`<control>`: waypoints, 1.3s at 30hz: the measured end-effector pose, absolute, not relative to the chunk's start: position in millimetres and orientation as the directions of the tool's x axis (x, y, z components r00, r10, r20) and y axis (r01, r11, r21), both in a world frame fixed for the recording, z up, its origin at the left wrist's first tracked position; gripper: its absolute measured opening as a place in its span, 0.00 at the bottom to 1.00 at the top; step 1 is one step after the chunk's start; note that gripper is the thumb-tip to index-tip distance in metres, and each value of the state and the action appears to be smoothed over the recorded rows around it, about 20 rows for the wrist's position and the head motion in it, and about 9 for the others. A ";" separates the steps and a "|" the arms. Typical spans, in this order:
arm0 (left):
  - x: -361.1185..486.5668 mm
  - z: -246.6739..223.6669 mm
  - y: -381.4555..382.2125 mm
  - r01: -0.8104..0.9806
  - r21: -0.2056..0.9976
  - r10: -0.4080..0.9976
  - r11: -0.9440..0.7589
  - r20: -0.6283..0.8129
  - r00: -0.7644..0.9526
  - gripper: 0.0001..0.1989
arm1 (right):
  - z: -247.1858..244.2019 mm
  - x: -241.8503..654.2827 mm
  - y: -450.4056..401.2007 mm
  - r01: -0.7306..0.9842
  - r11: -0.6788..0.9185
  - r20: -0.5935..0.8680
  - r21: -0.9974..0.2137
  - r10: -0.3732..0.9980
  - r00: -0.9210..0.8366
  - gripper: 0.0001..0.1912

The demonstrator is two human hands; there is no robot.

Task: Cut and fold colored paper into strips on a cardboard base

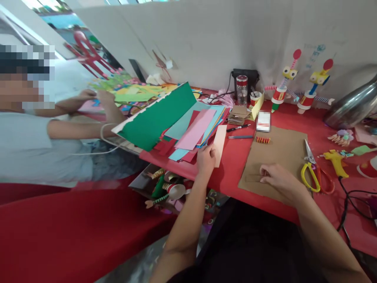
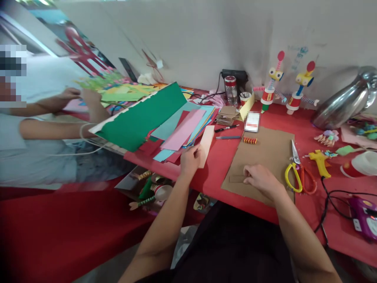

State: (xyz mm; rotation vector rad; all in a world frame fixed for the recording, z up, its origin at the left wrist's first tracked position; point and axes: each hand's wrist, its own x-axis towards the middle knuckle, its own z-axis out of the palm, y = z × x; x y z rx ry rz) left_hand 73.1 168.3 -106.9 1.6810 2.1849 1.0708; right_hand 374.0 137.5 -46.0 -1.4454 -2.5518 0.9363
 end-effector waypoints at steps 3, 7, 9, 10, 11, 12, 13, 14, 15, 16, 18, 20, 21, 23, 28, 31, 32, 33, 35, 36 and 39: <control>73.7 -101.0 161.4 0.777 0.629 0.816 0.042 0.426 -0.390 0.11 | -44.1 373.9 135.5 0.732 0.317 -0.251 -0.603 0.796 -0.551 0.06; 92.1 -81.0 115.4 0.704 0.693 0.781 -0.151 0.521 -0.345 0.13 | -41.9 367.0 132.0 0.660 0.256 -0.184 -0.706 0.834 -0.520 0.10; 112.0 -71.4 85.2 0.592 0.743 0.885 -0.311 0.454 -0.106 0.12 | -38.2 357.3 126.7 0.592 0.260 -0.142 -0.763 0.826 -0.545 0.11; 121.9 -67.5 71.5 0.541 0.766 0.907 -0.347 0.422 -0.016 0.13 | -35.6 351.2 123.1 0.548 0.275 -0.116 -0.790 0.811 -0.574 0.11; 129.8 -64.1 59.6 0.498 0.794 0.918 -0.350 0.398 0.010 0.13 | -32.9 344.6 119.1 0.509 0.296 -0.091 -0.808 0.791 -0.605 0.10; 134.3 -61.3 49.7 0.467 0.819 0.928 -0.333 0.372 0.010 0.12 | -30.6 338.1 115.3 0.480 0.322 -0.068 -0.816 0.771 -0.634 0.10; 134.1 -58.8 41.9 0.456 0.836 0.936 -0.305 0.351 -0.019 0.11 | -28.9 332.1 111.9 0.463 0.350 -0.053 -0.814 0.750 -0.660 0.10; 128.5 -56.9 35.6 0.462 0.846 0.939 -0.267 0.336 -0.072 0.11 | -28.3 327.1 109.3 0.458 0.380 -0.041 -0.804 0.733 -0.679 0.10; 117.5 -55.7 30.4 0.484 0.847 0.935 -0.220 0.325 -0.143 0.10 | -29.0 323.4 107.6 0.462 0.408 -0.032 -0.788 0.722 -0.692 0.11; 101.5 -55.1 25.9 0.518 0.839 0.920 -0.163 0.319 -0.227 0.10 | -31.0 321.1 106.9 0.472 0.429 -0.028 -0.770 0.716 -0.697 0.11; 60.1 -56.9 18.2 0.585 0.811 0.853 0.003 0.303 -0.426 0.11 | -38.4 320.4 108.0 0.506 0.450 -0.026 -0.735 0.728 -0.685 0.12; 16.7 -62.7 12.2 0.600 0.767 0.792 0.227 0.212 -0.572 0.13 | -47.5 322.9 110.9 0.549 0.451 -0.034 -0.704 0.750 -0.660 0.12; -1.9 -66.6 10.1 0.612 0.717 0.771 0.333 0.166 -0.614 0.13 | -51.5 324.4 112.3 0.563 0.446 -0.039 -0.696 0.759 -0.650 0.12; -28.3 -75.1 8.7 0.628 0.592 0.703 0.506 0.139 -0.697 0.14 | -57.4 326.6 114.0 0.573 0.432 -0.039 -0.696 0.774 -0.632 0.12; -38.1 -83.2 27.8 0.687 0.575 0.657 0.444 0.313 -0.686 0.16 | -63.0 328.1 112.1 0.597 0.334 -0.004 -0.730 0.871 -0.492 0.16; -29.6 -77.9 57.4 0.737 0.592 0.736 0.328 0.328 -0.591 0.16 | -66.6 329.3 111.7 0.614 0.279 0.027 -0.738 0.922 -0.387 0.23; -27.1 -75.7 69.8 0.751 0.589 0.767 0.298 0.321 -0.556 0.16 | -67.9 329.5 112.1 0.613 0.268 0.036 -0.743 0.931 -0.364 0.25; -25.0 -73.7 83.0 0.762 0.586 0.794 0.275 0.308 -0.523 0.17 | -69.1 329.5 112.7 0.610 0.258 0.041 -0.749 0.938 -0.345 0.26; -22.4 -70.1 110.4 0.780 0.567 0.836 0.264 0.269 -0.478 0.18 | -70.8 328.9 113.7 0.606 0.243 0.043 -0.758 0.944 -0.326 0.27; -21.6 -68.6 123.8 0.787 0.547 0.848 0.286 0.238 -0.473 0.19 | -71.2 328.3 114.0 0.606 0.242 0.045 -0.758 0.946 -0.322 0.27; -20.7 -64.9 158.2 0.798 0.439 0.855 0.412 0.116 -0.505 0.22 | -71.9 326.6 113.6 0.606 0.271 0.065 -0.747 0.938 -0.340 0.26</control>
